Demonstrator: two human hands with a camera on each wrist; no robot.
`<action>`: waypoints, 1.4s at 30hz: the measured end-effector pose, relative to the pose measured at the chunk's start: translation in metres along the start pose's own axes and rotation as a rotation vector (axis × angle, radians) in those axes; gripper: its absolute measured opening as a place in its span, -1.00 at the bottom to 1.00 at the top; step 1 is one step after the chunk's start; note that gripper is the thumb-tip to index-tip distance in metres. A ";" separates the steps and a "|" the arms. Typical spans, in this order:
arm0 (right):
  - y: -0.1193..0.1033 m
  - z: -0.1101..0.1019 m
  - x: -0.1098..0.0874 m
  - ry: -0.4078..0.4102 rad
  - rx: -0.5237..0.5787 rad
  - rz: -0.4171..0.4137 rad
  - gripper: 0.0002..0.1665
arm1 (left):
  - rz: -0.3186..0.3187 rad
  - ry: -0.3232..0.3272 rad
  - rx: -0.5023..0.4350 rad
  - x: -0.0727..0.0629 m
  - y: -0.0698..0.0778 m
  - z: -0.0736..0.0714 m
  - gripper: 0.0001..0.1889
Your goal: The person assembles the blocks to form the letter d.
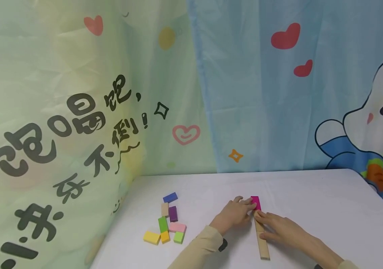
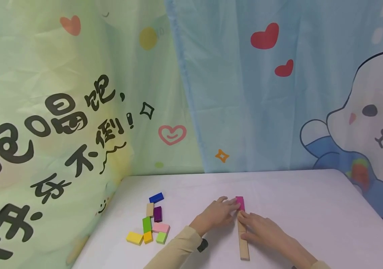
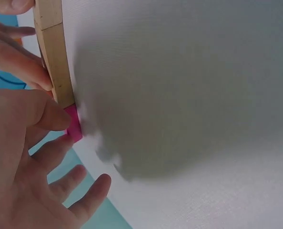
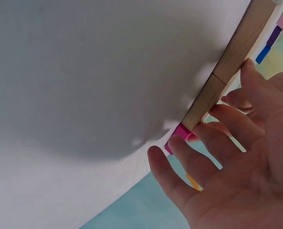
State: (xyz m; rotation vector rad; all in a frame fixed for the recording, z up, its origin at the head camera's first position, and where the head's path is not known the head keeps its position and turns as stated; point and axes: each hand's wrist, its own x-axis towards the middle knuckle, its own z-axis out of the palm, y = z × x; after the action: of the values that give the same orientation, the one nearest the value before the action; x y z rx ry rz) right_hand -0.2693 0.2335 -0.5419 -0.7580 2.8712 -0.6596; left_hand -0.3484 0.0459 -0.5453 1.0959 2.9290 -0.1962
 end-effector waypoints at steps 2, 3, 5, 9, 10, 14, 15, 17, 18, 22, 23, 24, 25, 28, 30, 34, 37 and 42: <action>-0.001 0.000 0.000 0.004 0.002 -0.010 -0.11 | -0.003 0.001 -0.003 -0.001 0.000 0.001 -0.46; -0.001 0.000 0.000 0.005 0.002 -0.012 -0.11 | -0.003 0.004 -0.005 -0.001 -0.001 0.001 -0.46; -0.001 0.000 0.000 0.006 -0.001 -0.010 -0.12 | -0.005 0.011 -0.010 -0.002 -0.001 0.003 -0.46; -0.003 -0.001 0.000 0.003 0.001 0.009 -0.12 | -0.003 0.018 -0.021 -0.002 -0.002 0.005 -0.46; -0.003 -0.001 0.000 0.003 0.001 0.014 -0.11 | -0.002 0.017 -0.025 -0.002 -0.003 0.004 -0.46; -0.003 -0.001 0.000 0.008 0.003 0.018 -0.12 | 0.002 0.003 -0.037 -0.001 -0.004 0.003 -0.47; -0.003 -0.001 0.001 0.011 0.001 0.018 -0.12 | 0.003 -0.001 -0.040 0.000 -0.005 0.002 -0.47; -0.004 -0.001 0.001 0.018 0.004 0.010 -0.14 | 0.005 -0.006 -0.039 0.000 -0.005 0.001 -0.47; -0.003 -0.001 0.001 0.021 0.005 0.008 -0.15 | 0.005 -0.008 -0.040 0.000 -0.005 0.001 -0.47; -0.001 -0.001 0.001 0.013 0.019 0.007 -0.16 | 0.004 -0.018 -0.041 0.000 -0.002 -0.003 -0.46; 0.000 -0.001 0.001 0.007 0.026 0.008 -0.16 | 0.001 -0.021 -0.042 0.000 -0.001 -0.003 -0.47; 0.001 -0.001 0.001 0.001 0.037 0.008 -0.15 | -0.001 -0.026 -0.047 0.000 -0.001 -0.003 -0.47; 0.002 -0.002 0.000 -0.005 0.048 0.007 -0.15 | -0.001 -0.029 -0.049 0.000 0.000 -0.004 -0.47; 0.005 -0.002 -0.001 -0.018 0.080 -0.006 -0.14 | -0.002 -0.032 -0.055 0.001 0.001 -0.002 -0.48; 0.007 -0.001 -0.001 -0.022 0.097 -0.012 -0.14 | -0.005 -0.029 -0.054 0.001 0.000 -0.001 -0.49; 0.009 0.001 0.000 -0.010 0.095 -0.029 -0.13 | -0.008 -0.019 -0.039 0.000 -0.003 0.000 -0.50; 0.008 0.001 0.000 0.003 0.079 -0.032 -0.13 | -0.006 -0.013 -0.047 0.000 -0.003 0.001 -0.50; 0.005 -0.003 0.001 0.019 0.056 -0.027 -0.18 | 0.002 0.003 -0.048 0.001 -0.003 0.002 -0.48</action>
State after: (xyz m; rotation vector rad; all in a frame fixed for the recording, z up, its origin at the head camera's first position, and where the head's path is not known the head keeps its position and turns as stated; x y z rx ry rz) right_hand -0.2730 0.2381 -0.5419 -0.7880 2.8509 -0.7509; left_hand -0.3516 0.0440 -0.5470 1.0931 2.9188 -0.1232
